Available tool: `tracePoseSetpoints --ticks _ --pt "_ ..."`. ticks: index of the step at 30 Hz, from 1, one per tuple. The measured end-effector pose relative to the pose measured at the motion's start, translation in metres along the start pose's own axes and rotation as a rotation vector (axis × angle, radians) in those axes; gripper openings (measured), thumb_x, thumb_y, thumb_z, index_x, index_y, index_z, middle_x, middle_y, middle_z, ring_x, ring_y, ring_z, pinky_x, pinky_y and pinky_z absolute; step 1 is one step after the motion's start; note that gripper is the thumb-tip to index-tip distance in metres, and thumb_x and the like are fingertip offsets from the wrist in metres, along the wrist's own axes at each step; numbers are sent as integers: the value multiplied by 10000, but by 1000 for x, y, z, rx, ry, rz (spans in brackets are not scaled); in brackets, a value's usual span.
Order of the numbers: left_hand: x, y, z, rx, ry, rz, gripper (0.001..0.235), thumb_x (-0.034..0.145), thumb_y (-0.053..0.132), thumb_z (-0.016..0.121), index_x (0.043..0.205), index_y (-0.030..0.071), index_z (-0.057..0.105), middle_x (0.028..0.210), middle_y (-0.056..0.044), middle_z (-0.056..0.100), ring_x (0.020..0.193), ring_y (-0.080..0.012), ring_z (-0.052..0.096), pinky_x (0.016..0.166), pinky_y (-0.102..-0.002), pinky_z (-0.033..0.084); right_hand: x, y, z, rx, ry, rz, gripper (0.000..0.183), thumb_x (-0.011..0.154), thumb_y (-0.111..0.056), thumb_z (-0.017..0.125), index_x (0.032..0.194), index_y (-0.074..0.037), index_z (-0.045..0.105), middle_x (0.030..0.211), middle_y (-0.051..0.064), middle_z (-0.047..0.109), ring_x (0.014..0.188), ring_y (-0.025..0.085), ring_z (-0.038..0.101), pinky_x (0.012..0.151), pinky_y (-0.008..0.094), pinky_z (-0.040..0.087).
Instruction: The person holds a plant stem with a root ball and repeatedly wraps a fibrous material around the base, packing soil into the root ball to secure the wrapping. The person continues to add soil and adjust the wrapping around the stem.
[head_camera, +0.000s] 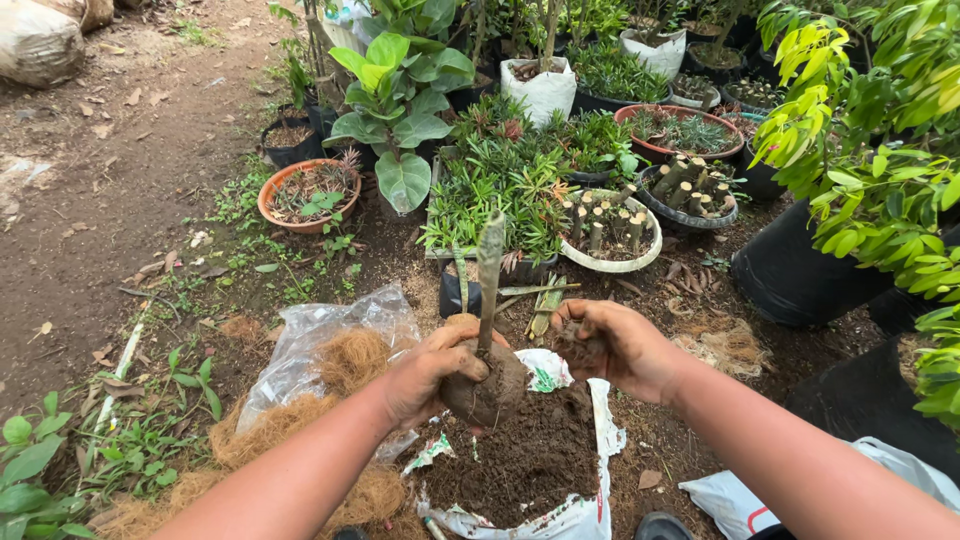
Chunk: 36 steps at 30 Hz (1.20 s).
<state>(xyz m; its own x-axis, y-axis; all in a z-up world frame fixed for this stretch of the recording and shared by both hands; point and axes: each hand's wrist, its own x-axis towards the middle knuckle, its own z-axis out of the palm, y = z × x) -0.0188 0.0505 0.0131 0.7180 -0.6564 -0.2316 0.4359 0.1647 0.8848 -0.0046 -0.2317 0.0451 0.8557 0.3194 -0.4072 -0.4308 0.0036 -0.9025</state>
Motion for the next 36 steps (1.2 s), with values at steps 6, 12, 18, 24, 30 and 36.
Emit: tracePoseSetpoints --ticks 6,12,18,24,30,36 --pt "-3 1 -5 131 -44 171 662 620 232 683 1241 30 578 1175 -194 617 1065 -273 690 938 -421 621 32 32 -36 -112 39 -65 198 1011 -221 495 937 -64 591 706 11 466 556 130 407 479 289 401" --pt "-15 10 -1 38 41 136 652 651 281 729 1224 24 558 1177 -206 627 1049 -298 711 876 -470 680 14 35 -23 -736 95 52 473 856 -110 685 1320 -159 612 1129 27 656 1040 219 718 916 366 605" --pt "-12 8 11 -44 204 105 627 810 197 684 1358 -35 485 1205 -276 671 927 -335 776 630 -418 641 -15 2 35 -793 136 -345 355 949 -172 620 1289 -81 662 1240 82 752 1160 190 720 1046 337 548" --pt "0 -2 16 -68 272 44 751 808 207 665 1464 14 354 1181 -270 688 850 -315 771 642 -386 628 -46 -14 76 -845 29 -779 502 760 -211 860 1197 -25 697 1080 83 702 978 202 710 888 344 584" --pt "3 -6 18 23 273 70 685 801 213 675 1412 -9 457 1153 -200 680 822 -252 761 593 -372 674 -41 -21 77 -968 18 -800 401 779 -213 861 1120 -28 761 1077 70 712 987 179 733 905 321 579" --pt "8 -13 15 87 321 112 600 807 224 701 1356 78 506 1185 -129 660 990 -184 714 782 -344 639 -37 -18 68 -950 9 -794 353 760 -145 849 1080 -21 767 1041 74 736 931 177 754 864 314 598"
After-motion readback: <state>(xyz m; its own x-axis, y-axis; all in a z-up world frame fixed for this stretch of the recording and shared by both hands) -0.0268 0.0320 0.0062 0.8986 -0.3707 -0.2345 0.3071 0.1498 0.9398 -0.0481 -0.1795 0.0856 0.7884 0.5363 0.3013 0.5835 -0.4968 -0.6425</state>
